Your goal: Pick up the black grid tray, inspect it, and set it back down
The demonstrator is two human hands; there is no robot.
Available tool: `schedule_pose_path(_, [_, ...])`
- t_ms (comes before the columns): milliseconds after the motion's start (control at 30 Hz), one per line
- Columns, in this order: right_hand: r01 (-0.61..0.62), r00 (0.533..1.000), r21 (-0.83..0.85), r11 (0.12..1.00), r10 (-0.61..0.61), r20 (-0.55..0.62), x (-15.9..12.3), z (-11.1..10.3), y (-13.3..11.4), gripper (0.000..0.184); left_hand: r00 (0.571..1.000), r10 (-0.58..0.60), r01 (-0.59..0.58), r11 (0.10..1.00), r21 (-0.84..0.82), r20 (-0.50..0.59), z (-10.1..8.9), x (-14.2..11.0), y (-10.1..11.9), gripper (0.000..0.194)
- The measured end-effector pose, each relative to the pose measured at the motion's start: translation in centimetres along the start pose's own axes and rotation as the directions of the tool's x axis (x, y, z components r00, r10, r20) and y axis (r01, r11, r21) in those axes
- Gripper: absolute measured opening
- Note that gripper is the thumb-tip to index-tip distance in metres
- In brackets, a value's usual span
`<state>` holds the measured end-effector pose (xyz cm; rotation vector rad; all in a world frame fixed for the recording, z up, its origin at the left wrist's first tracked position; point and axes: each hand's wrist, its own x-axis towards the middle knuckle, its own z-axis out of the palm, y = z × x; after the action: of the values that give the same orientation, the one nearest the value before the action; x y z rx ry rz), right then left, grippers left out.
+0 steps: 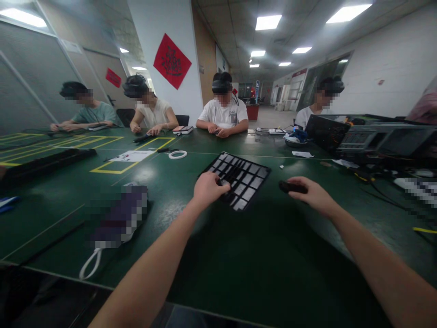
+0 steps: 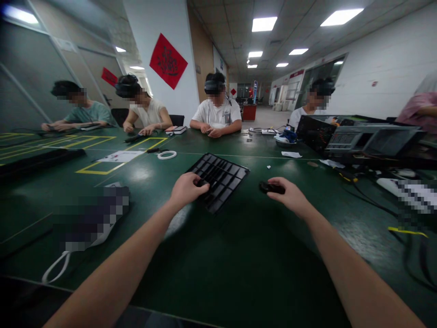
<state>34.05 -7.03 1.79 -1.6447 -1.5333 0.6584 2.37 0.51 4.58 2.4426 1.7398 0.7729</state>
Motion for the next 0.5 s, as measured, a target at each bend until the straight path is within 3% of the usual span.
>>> schedule_pose_path(100, [-0.2,0.95,-0.184,0.962,0.144,-0.277,0.2,-4.0,1.4,0.047,0.964,-0.267,0.267,0.951,0.158,-0.019,-0.4,2.3,-3.7,0.039])
schedule_pose_path(167, [-0.404,0.867,-0.297,0.865,0.258,-0.427,0.0,-6.3,3.0,0.048,0.91,-0.415,0.408,0.886,0.222,-0.015,-0.7,3.7,-6.1,0.048])
schedule_pose_path(233, [-0.577,0.777,-0.37,0.729,0.348,-0.525,-0.2,-7.9,4.8,0.051,0.87,-0.493,0.484,0.834,0.265,-0.036,-0.8,4.8,-8.3,0.057])
schedule_pose_path(300, [-0.662,0.725,-0.411,0.627,0.397,-0.563,-0.2,-8.7,6.6,0.055,0.847,-0.529,0.519,0.802,0.295,-0.053,-0.8,5.6,-10.1,0.062])
schedule_pose_path(367, [-0.678,0.723,-0.446,0.585,0.419,-0.55,0.0,-8.7,8.0,0.058,0.834,-0.548,0.535,0.781,0.321,-0.056,-0.7,6.1,-11.5,0.064])
schedule_pose_path(500, [-0.651,0.756,-0.455,0.607,0.469,-0.457,0.3,-7.7,8.8,0.063,0.82,-0.572,0.535,0.76,0.37,-0.011,-0.8,6.9,-12.5,0.061])
